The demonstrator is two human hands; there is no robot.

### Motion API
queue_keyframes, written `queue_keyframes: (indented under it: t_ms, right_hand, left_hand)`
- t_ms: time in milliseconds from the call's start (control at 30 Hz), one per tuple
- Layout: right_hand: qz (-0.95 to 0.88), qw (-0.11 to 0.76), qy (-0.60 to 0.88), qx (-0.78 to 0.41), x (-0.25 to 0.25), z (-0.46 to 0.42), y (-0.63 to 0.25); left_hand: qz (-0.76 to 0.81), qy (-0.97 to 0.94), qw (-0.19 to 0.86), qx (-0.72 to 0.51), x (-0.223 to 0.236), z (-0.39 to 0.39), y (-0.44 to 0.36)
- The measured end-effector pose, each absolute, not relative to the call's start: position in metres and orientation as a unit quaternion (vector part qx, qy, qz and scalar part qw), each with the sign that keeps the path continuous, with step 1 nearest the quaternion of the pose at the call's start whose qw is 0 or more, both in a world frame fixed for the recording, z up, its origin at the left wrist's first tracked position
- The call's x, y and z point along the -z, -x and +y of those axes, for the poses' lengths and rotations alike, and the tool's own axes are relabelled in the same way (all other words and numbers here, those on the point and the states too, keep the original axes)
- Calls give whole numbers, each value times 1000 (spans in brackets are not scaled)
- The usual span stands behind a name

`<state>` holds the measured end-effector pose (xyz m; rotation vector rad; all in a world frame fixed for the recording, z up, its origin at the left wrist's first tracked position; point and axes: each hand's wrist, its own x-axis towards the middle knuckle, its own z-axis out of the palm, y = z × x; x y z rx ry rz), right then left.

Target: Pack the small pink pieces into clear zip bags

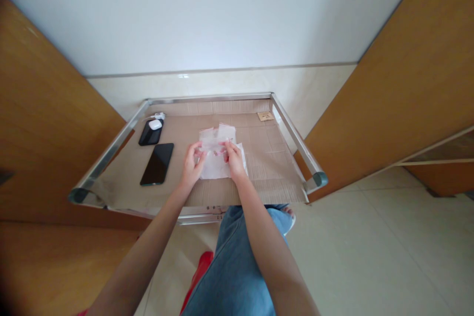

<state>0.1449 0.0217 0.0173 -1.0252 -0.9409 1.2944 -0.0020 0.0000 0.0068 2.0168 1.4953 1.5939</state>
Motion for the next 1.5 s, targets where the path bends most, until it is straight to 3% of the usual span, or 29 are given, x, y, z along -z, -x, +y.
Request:
queue_keyframes:
  t_ms: [267, 1033, 1500]
  right_hand:
    - [-332, 568, 423, -622, -17, 22, -146]
    - [-211, 551, 344, -730, -31, 22, -157]
    - [-225, 568, 370, -700, -32, 23, -159]
  left_hand:
    - [467, -748, 49, -470, -10, -6, 0]
    - [471, -735, 62, -483, -6, -3, -3]
    - [477, -735, 55, -478, -6, -2, -3]
